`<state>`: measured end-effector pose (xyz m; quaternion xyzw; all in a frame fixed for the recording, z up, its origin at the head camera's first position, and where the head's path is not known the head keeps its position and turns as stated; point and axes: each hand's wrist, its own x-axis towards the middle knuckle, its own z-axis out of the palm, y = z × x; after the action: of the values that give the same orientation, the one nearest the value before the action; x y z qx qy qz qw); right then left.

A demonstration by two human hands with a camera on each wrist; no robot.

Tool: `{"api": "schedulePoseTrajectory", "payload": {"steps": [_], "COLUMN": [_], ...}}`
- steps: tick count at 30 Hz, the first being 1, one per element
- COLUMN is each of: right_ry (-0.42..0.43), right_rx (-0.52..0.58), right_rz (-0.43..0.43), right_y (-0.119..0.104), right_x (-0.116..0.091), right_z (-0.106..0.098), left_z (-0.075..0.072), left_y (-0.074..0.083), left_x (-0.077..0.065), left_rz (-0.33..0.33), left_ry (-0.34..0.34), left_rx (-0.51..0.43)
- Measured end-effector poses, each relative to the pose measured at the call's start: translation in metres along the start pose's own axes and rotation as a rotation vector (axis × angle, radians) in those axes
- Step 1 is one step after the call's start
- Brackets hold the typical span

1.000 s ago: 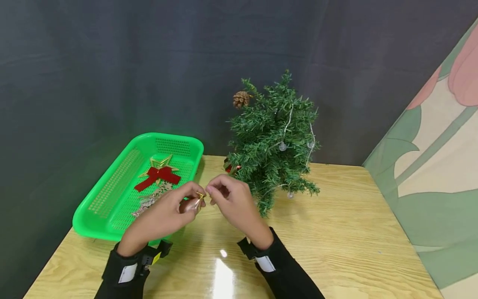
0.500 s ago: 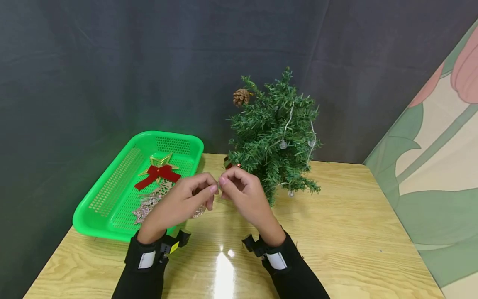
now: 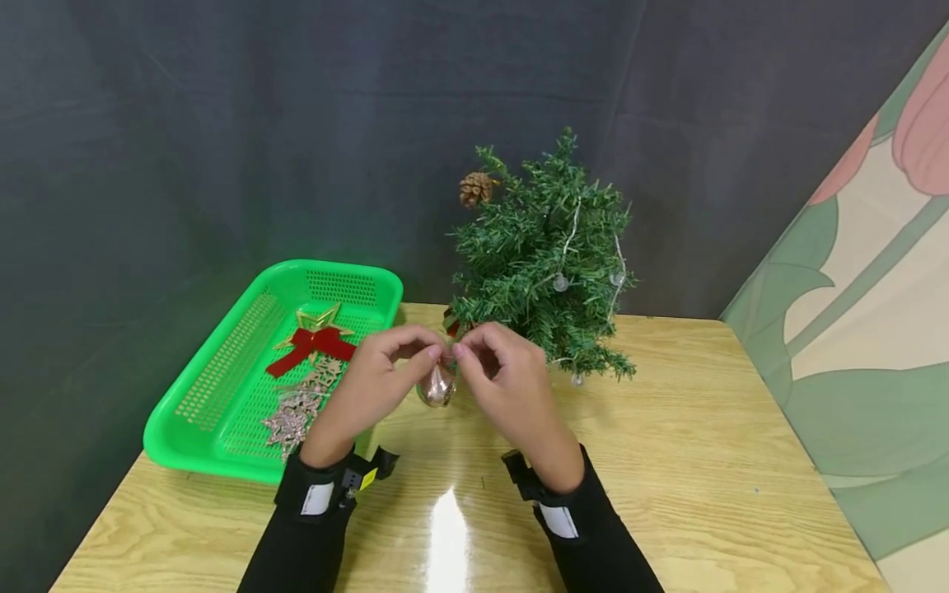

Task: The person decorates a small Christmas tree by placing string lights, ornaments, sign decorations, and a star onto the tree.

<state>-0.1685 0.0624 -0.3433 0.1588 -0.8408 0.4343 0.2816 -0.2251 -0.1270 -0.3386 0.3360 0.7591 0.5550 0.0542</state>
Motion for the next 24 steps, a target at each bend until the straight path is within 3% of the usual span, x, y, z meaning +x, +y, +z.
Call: {"api": "schedulePoseTrajectory", "payload": {"steps": [4, 8, 13, 17, 24], "right_ry": [-0.026, -0.003, 0.062, 0.072, 0.093], "right_rx": [-0.252, -0.381, -0.47, -0.515, -0.502], "right_rz": [-0.037, -0.034, -0.017, 0.001, -0.029], "right_y": [-0.005, -0.009, -0.007, 0.0, 0.006], "right_x": [-0.002, -0.005, -0.005, -0.003, 0.001], "right_z": [-0.015, -0.03, -0.035, -0.032, -0.025], "left_z": [0.001, 0.006, 0.018, 0.023, 0.023], "left_y": [0.004, 0.008, 0.004, 0.001, 0.001], "left_x": [0.006, 0.015, 0.029, 0.035, 0.036], "left_rz": [0.002, 0.042, 0.106, 0.092, 0.09], "left_ry": [0.035, 0.055, 0.051, 0.069, 0.119], "left_rx": [0.064, 0.094, 0.147, 0.17, 0.144]}}
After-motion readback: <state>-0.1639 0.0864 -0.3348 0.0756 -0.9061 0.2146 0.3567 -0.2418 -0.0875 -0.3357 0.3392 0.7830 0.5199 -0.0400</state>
